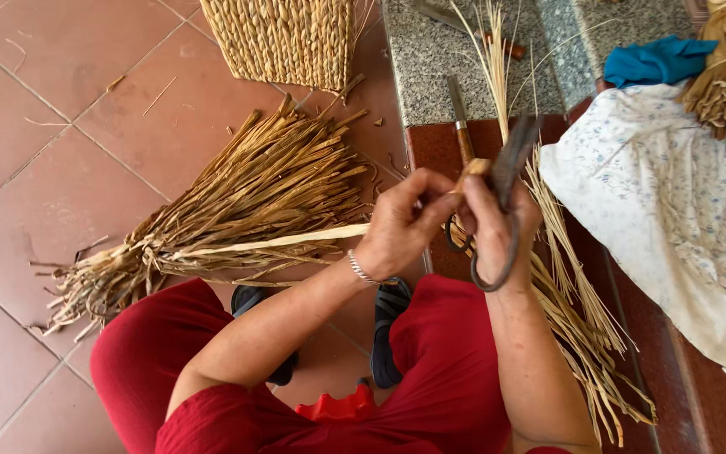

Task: The person sits on a tiled floor and uses shears to trim and split dried plant stalks from a bundle. They repeatedly pick up stalks, cut them, and place the trimmed pieces aside, continuing the process throughout the clip.

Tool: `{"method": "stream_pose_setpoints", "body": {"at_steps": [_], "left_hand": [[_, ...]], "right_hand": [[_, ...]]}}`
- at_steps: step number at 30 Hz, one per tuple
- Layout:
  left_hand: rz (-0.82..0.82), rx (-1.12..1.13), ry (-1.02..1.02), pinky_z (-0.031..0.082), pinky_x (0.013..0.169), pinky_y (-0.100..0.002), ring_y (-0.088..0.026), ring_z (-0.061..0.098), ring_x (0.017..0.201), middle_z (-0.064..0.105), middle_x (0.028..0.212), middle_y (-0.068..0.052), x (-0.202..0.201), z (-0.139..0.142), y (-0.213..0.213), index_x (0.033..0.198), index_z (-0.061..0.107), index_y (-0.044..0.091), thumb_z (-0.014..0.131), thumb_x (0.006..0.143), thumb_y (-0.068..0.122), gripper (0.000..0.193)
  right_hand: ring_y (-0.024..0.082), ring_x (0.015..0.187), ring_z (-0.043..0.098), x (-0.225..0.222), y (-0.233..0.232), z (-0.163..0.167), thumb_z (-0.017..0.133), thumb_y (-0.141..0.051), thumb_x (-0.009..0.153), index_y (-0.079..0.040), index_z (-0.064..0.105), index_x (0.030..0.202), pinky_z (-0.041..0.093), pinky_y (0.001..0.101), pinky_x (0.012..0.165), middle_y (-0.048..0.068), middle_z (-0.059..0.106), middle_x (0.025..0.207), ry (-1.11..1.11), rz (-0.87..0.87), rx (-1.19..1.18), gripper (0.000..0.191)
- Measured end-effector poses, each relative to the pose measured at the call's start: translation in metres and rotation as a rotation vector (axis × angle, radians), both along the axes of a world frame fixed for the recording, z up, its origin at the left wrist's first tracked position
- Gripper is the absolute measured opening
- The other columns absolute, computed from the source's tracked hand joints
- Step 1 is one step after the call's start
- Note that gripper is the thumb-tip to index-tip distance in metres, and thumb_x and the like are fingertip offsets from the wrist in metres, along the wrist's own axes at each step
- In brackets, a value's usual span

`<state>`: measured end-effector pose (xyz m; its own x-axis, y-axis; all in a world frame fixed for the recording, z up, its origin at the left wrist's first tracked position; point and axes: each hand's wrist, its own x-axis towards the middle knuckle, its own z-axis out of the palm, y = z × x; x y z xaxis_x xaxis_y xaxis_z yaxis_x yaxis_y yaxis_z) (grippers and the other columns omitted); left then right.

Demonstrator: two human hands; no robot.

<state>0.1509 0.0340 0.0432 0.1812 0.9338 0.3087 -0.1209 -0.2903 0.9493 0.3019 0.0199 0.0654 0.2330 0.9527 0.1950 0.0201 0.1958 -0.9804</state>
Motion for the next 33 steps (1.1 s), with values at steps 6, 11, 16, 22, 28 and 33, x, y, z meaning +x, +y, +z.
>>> {"method": "stream_pose_setpoints", "body": {"at_steps": [6,11,16,22,28,33], "left_hand": [[-0.318,0.121,0.227,0.059,0.064,-0.03,-0.011,0.071,0.067,0.072,0.079,-0.004,0.04,0.017,0.004,0.114,0.071,0.009,0.065,0.104,0.025,0.019],[-0.413,-0.077,0.412,0.054,0.057,-0.034,-0.018,0.062,0.062,0.07,0.073,-0.007,-0.013,-0.014,0.013,0.113,0.076,0.011,0.063,0.102,0.028,0.024],[-0.512,-0.011,0.559,0.056,0.064,-0.029,-0.009,0.068,0.069,0.07,0.075,0.0,-0.081,-0.028,0.013,0.102,0.073,0.007,0.063,0.101,0.027,0.022],[-0.32,-0.213,0.136,0.055,0.059,-0.026,-0.007,0.063,0.064,0.066,0.073,0.002,-0.07,0.007,0.0,0.111,0.065,0.005,0.059,0.102,0.03,0.028],[-0.184,-0.193,0.111,0.054,0.05,-0.027,-0.009,0.063,0.054,0.065,0.063,-0.003,-0.083,0.033,0.003,0.093,0.07,0.0,0.054,0.107,0.032,0.039],[-0.241,-0.221,0.022,0.061,0.054,-0.028,-0.01,0.068,0.056,0.069,0.065,-0.003,-0.088,0.043,-0.018,0.09,0.068,0.003,0.047,0.107,0.034,0.041]], "right_hand": [[0.008,0.053,0.033,0.137,-0.006,0.034,0.067,-0.03,0.115,-0.015,0.051,0.087,0.025,0.0217,0.05,-0.002,0.04,0.067,0.24,-0.372,0.371,0.036],[0.01,0.056,0.04,0.168,-0.004,0.024,0.075,-0.014,0.114,-0.012,0.055,0.096,0.028,0.0231,0.048,0.0,0.05,0.076,0.113,-0.34,0.263,0.028],[0.006,0.054,0.048,0.086,0.015,0.009,0.069,-0.025,0.104,-0.01,0.067,0.101,0.033,0.0211,0.046,-0.002,0.059,0.074,0.142,-0.11,-0.001,0.015],[0.005,0.052,0.051,-0.014,0.026,0.028,0.068,-0.032,0.098,-0.012,0.067,0.092,0.042,0.023,0.043,-0.002,0.06,0.069,-0.152,0.219,0.005,0.021],[0.006,0.056,0.06,-0.055,0.034,0.037,0.065,-0.029,0.101,-0.013,0.064,0.089,0.051,0.0254,0.046,-0.001,0.063,0.071,-0.455,0.247,0.223,0.019],[0.009,0.059,0.062,-0.051,0.064,0.051,0.065,-0.022,0.103,-0.008,0.067,0.097,0.052,0.0269,0.052,0.002,0.066,0.074,-0.411,0.04,0.333,0.015]]}}
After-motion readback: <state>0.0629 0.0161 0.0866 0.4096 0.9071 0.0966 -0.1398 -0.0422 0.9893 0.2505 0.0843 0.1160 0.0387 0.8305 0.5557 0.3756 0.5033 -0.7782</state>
